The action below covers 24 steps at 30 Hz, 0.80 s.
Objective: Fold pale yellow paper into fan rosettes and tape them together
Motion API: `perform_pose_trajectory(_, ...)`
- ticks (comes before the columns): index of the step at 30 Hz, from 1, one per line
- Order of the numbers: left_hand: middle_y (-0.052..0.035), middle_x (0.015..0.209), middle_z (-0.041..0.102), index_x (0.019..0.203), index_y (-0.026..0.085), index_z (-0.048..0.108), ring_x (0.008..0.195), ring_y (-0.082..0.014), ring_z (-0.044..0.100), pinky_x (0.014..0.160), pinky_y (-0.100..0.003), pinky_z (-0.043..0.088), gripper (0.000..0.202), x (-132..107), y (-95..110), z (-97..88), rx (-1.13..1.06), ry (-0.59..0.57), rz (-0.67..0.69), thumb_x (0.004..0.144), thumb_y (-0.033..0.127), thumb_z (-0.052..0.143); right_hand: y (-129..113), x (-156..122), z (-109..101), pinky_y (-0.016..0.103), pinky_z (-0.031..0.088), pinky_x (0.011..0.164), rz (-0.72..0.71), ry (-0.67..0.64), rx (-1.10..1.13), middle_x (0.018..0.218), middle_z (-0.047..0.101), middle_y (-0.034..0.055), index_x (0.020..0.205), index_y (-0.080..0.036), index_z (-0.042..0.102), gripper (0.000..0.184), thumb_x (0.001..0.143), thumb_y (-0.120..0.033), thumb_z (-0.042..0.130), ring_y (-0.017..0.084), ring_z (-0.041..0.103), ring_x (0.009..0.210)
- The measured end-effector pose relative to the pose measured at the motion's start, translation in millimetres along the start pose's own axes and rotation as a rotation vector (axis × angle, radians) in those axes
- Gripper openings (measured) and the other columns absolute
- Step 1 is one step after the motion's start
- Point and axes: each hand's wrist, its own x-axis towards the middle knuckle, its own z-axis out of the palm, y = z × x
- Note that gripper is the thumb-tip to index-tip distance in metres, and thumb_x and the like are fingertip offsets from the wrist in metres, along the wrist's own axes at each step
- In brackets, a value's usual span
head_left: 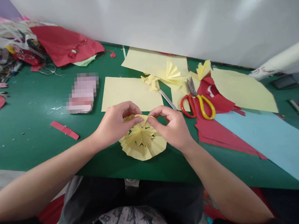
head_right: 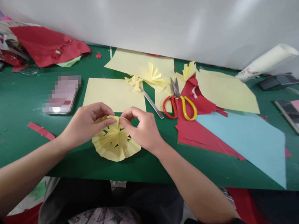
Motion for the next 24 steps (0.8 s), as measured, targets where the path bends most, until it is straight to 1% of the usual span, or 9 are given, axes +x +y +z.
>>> perform_pose_trajectory(2, 0.0003, 0.07, 0.059, 0.075, 0.016, 0.055, 0.066, -0.009, 0.056, 0.06, -0.021, 0.045, 0.01, 0.2, -0.6, -0.4, 0.007, 0.021, -0.008, 0.071, 0.023, 0.06, 0.5, -0.2, 0.0, 0.024, 0.045, 0.064, 0.002, 0.013, 0.006, 0.067, 0.059, -0.0022, 0.069, -0.018, 0.055, 0.006, 0.074, -0.02, 0.056, 0.01, 0.056, 0.066)
perform_pose_trajectory(6, 0.0005, 0.065, 0.058, 0.072, 0.016, 0.055, 0.059, -0.008, 0.053, 0.054, -0.02, 0.042, 0.01, -0.9, 0.2, -0.6, 0.079, 0.04, -0.015, 0.071, 0.025, 0.059, 0.2, -0.3, 0.1, 0.025, 0.044, 0.063, 0.012, -0.018, 0.005, 0.067, 0.058, -0.0017, 0.068, -0.019, 0.054, 0.008, 0.073, -0.024, 0.058, 0.01, 0.055, 0.066)
perform_pose_trajectory(14, 0.0012, 0.063, 0.058, 0.07, 0.015, 0.056, 0.055, -0.0058, 0.051, 0.048, -0.017, 0.039, 0.009, -2.5, 3.4, 0.0, 0.054, -0.032, 0.002, 0.074, 0.023, 0.055, -1.5, 0.0, -0.6, 0.023, 0.04, 0.06, 0.0, -0.044, -0.063, 0.063, 0.054, -0.0043, 0.065, -0.019, 0.052, 0.013, 0.07, -0.025, 0.062, 0.008, 0.049, 0.06)
perform_pose_trajectory(20, 0.0009, 0.067, 0.06, 0.074, 0.016, 0.058, 0.057, -0.0051, 0.053, 0.05, -0.015, 0.041, 0.009, -3.1, 7.3, -0.2, 0.031, -0.053, 0.006, 0.077, 0.022, 0.052, -0.6, 1.0, 0.3, 0.024, 0.038, 0.059, 0.036, -0.019, -0.069, 0.062, 0.053, -0.0039, 0.064, -0.019, 0.051, 0.016, 0.07, -0.028, 0.062, 0.008, 0.048, 0.06)
perform_pose_trajectory(22, 0.0004, 0.069, 0.061, 0.076, 0.016, 0.059, 0.06, -0.0058, 0.055, 0.053, -0.016, 0.043, 0.009, -3.7, 8.0, -0.4, 0.022, -0.072, 0.0, 0.077, 0.021, 0.052, -0.3, 1.2, 0.2, 0.023, 0.038, 0.058, 0.049, -0.017, -0.061, 0.062, 0.052, -0.0039, 0.063, -0.019, 0.051, 0.016, 0.07, -0.028, 0.062, 0.008, 0.048, 0.06)
perform_pose_trajectory(24, -0.0007, 0.074, 0.062, 0.079, 0.016, 0.059, 0.067, -0.008, 0.057, 0.06, -0.018, 0.046, 0.009, -4.4, 7.4, -0.5, 0.012, -0.087, 0.012, 0.076, 0.022, 0.053, 0.2, 1.2, 0.2, 0.023, 0.038, 0.058, 0.058, -0.014, -0.048, 0.062, 0.051, -0.004, 0.063, -0.019, 0.05, 0.017, 0.07, -0.029, 0.062, 0.008, 0.047, 0.06)
